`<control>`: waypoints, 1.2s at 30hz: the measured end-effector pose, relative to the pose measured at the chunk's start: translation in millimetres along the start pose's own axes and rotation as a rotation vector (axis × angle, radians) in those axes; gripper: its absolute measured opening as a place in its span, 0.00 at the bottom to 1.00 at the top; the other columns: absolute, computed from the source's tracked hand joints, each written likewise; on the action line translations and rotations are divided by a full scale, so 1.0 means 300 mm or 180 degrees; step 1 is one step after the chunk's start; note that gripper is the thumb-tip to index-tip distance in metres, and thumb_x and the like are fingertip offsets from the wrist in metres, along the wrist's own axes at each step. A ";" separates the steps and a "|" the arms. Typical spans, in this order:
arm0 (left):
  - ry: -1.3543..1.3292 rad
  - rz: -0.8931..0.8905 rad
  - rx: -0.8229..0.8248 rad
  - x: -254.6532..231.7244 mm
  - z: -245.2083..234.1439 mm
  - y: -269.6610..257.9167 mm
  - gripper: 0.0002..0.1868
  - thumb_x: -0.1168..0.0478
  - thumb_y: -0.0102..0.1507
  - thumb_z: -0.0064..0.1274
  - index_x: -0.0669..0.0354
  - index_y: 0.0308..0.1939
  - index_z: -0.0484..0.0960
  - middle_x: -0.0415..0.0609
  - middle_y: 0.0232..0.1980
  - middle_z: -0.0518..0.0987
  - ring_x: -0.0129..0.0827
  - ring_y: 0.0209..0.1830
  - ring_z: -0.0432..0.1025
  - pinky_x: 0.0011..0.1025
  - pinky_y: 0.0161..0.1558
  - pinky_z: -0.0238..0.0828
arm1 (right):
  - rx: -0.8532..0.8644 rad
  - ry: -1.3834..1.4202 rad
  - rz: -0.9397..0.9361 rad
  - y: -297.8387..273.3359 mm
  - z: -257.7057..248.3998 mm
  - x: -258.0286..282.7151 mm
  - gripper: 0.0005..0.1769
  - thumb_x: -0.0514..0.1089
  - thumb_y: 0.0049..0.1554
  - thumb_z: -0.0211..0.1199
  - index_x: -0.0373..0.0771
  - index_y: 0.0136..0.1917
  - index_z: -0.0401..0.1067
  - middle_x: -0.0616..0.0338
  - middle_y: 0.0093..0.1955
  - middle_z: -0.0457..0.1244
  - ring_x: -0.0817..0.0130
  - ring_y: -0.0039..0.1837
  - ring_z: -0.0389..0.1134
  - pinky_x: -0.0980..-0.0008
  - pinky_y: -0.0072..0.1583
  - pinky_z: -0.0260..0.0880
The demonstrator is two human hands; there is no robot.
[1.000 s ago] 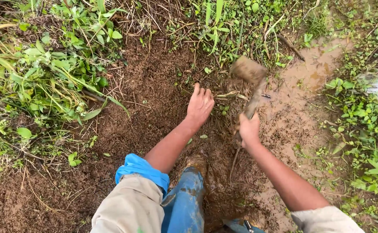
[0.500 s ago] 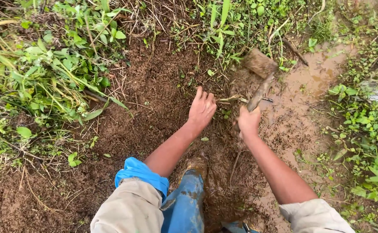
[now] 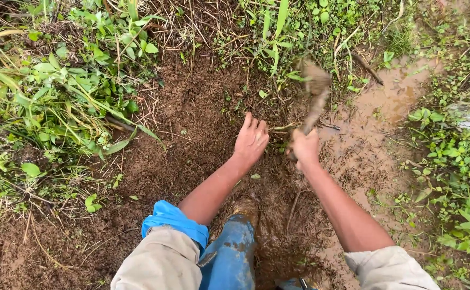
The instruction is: The person uses a hoe to loosen soil and remove weeds from a muddy garden path between rows of plants covered with white plastic sheeting. The person also pulls weeds by hand and discards them onto the cleared path.
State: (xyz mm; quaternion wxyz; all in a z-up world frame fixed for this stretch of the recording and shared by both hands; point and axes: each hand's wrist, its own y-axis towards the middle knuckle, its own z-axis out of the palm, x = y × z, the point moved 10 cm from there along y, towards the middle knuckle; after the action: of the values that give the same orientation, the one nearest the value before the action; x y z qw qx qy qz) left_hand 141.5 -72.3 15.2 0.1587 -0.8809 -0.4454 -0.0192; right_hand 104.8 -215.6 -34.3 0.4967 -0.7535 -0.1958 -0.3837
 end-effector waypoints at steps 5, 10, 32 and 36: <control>-0.0019 0.0029 -0.0009 0.001 -0.010 -0.002 0.13 0.63 0.67 0.51 0.55 0.54 0.84 0.46 0.49 0.76 0.40 0.56 0.70 0.58 0.75 0.32 | 0.0154 -0.0209 0.0152 -0.137 -0.027 0.034 0.24 0.33 0.63 0.50 0.28 0.71 0.54 0.40 0.53 0.61 0.66 0.34 0.64 0.66 0.34 0.75; 0.0047 0.0015 0.0165 0.016 0.010 0.007 0.13 0.66 0.66 0.52 0.56 0.55 0.83 0.47 0.49 0.76 0.41 0.56 0.70 0.57 0.75 0.31 | -0.0118 0.0331 -0.0118 0.042 0.017 -0.006 0.32 0.39 0.64 0.51 0.25 0.76 0.45 0.46 0.55 0.58 0.75 0.36 0.59 0.72 0.33 0.72; -0.0050 0.0059 0.0013 -0.013 0.057 0.007 0.17 0.67 0.66 0.51 0.56 0.59 0.80 0.46 0.49 0.75 0.39 0.55 0.70 0.55 0.76 0.33 | 0.0198 0.0146 -0.0150 0.008 -0.023 0.012 0.12 0.36 0.58 0.52 0.34 0.56 0.64 0.53 0.36 0.59 0.69 0.29 0.61 0.68 0.26 0.69; -0.0053 0.0057 0.0038 0.006 0.054 0.004 0.18 0.69 0.66 0.51 0.56 0.60 0.80 0.46 0.50 0.75 0.37 0.54 0.72 0.54 0.76 0.34 | 0.0627 -0.0298 -0.0115 0.010 0.039 -0.026 0.22 0.34 0.60 0.51 0.30 0.68 0.60 0.50 0.41 0.60 0.72 0.28 0.58 0.66 0.27 0.71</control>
State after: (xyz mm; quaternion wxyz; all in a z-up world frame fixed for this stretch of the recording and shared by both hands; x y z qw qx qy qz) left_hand 141.7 -66.7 0.0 0.1604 -0.8841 -0.4389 -0.0078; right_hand 106.5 -205.6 -44.7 0.5517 -0.7145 -0.2692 -0.3358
